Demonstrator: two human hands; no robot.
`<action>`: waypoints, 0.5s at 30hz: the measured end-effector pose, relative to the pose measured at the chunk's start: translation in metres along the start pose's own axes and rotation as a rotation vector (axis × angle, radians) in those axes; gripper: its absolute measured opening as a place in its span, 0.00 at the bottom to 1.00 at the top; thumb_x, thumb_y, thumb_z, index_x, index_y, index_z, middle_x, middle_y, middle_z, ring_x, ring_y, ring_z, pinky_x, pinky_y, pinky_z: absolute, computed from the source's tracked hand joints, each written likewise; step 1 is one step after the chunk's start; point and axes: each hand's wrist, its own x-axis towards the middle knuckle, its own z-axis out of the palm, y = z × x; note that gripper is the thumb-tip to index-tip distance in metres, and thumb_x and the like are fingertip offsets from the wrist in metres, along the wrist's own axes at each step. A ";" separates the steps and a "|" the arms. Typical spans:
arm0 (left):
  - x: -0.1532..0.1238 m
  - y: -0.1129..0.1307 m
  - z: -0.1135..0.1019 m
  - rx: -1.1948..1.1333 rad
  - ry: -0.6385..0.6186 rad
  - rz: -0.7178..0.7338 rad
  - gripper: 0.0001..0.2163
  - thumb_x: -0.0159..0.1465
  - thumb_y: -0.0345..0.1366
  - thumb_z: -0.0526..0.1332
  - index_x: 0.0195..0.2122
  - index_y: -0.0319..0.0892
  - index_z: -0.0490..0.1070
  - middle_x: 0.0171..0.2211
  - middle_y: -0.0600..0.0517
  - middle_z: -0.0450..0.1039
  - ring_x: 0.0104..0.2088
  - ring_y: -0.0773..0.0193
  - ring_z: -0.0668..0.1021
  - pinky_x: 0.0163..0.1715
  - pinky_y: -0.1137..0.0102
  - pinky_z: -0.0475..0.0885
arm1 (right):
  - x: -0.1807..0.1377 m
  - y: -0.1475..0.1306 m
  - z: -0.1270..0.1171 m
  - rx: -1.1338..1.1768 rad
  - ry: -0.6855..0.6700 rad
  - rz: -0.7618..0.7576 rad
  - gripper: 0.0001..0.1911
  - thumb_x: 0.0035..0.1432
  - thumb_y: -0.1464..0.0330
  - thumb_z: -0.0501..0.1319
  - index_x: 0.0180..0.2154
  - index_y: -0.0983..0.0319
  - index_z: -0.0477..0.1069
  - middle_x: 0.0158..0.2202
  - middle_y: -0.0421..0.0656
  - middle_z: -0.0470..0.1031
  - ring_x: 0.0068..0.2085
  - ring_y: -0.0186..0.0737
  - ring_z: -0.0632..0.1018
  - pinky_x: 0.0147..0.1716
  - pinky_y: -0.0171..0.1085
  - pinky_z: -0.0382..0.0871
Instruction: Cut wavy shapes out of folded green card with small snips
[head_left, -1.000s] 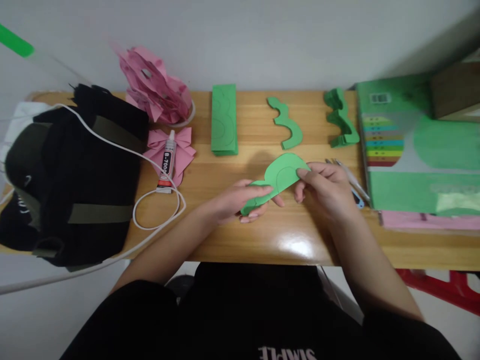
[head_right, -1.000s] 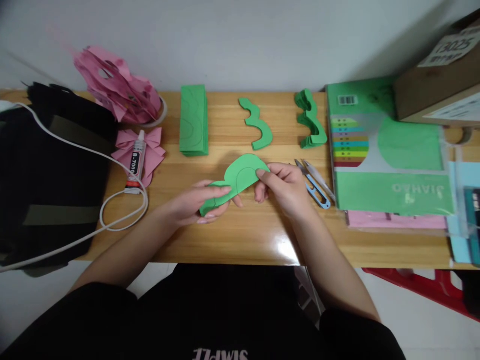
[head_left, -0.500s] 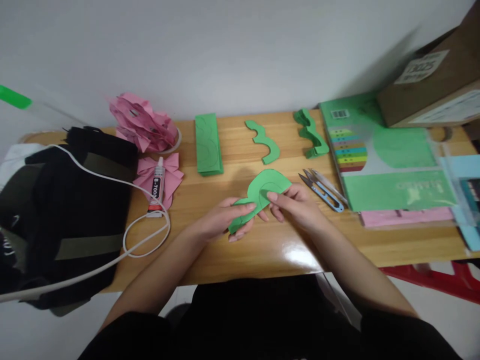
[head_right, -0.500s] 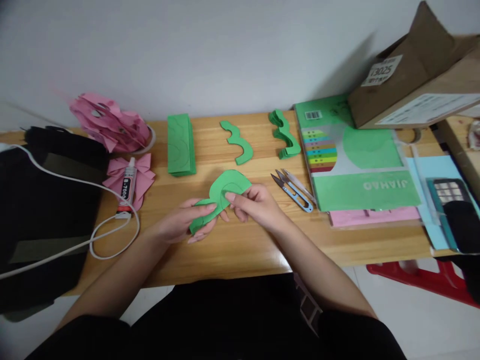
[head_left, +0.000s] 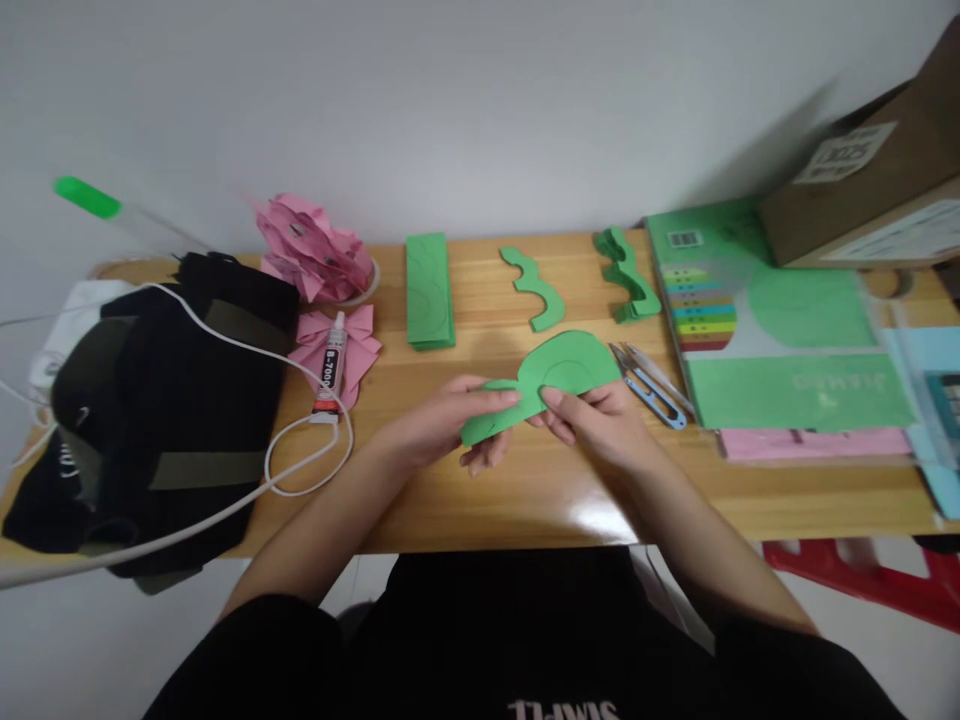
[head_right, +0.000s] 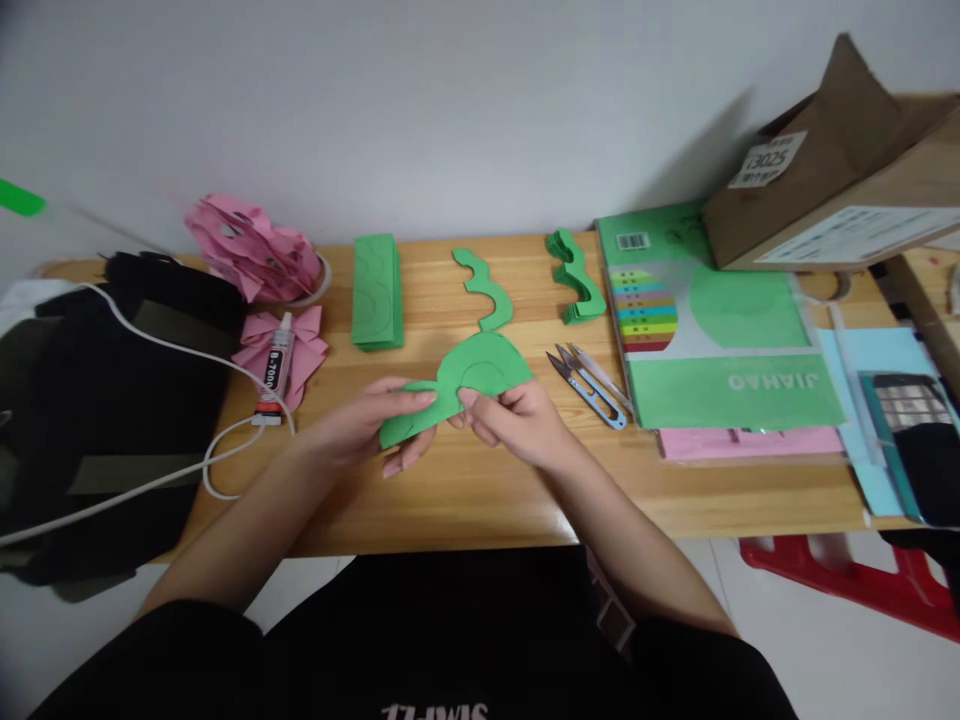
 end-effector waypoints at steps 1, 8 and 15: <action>-0.002 0.003 0.002 -0.011 0.010 0.017 0.14 0.62 0.45 0.60 0.30 0.37 0.73 0.15 0.53 0.73 0.10 0.71 0.69 0.09 0.78 0.58 | -0.001 -0.003 -0.002 -0.009 0.037 -0.023 0.25 0.58 0.52 0.64 0.17 0.60 0.65 0.13 0.36 0.63 0.16 0.30 0.62 0.17 0.35 0.56; -0.019 0.014 0.022 0.040 0.198 0.203 0.13 0.60 0.42 0.65 0.27 0.37 0.72 0.19 0.52 0.76 0.14 0.71 0.74 0.11 0.79 0.60 | -0.012 -0.015 -0.019 -0.073 0.263 -0.167 0.28 0.61 0.58 0.64 0.13 0.59 0.61 0.12 0.36 0.61 0.15 0.30 0.59 0.17 0.37 0.52; -0.017 0.015 0.031 0.206 0.281 0.281 0.13 0.61 0.41 0.63 0.23 0.38 0.70 0.18 0.55 0.73 0.14 0.73 0.72 0.14 0.79 0.61 | -0.018 -0.013 -0.020 -0.096 0.347 -0.183 0.30 0.59 0.56 0.65 0.11 0.59 0.61 0.11 0.37 0.60 0.13 0.30 0.59 0.14 0.37 0.50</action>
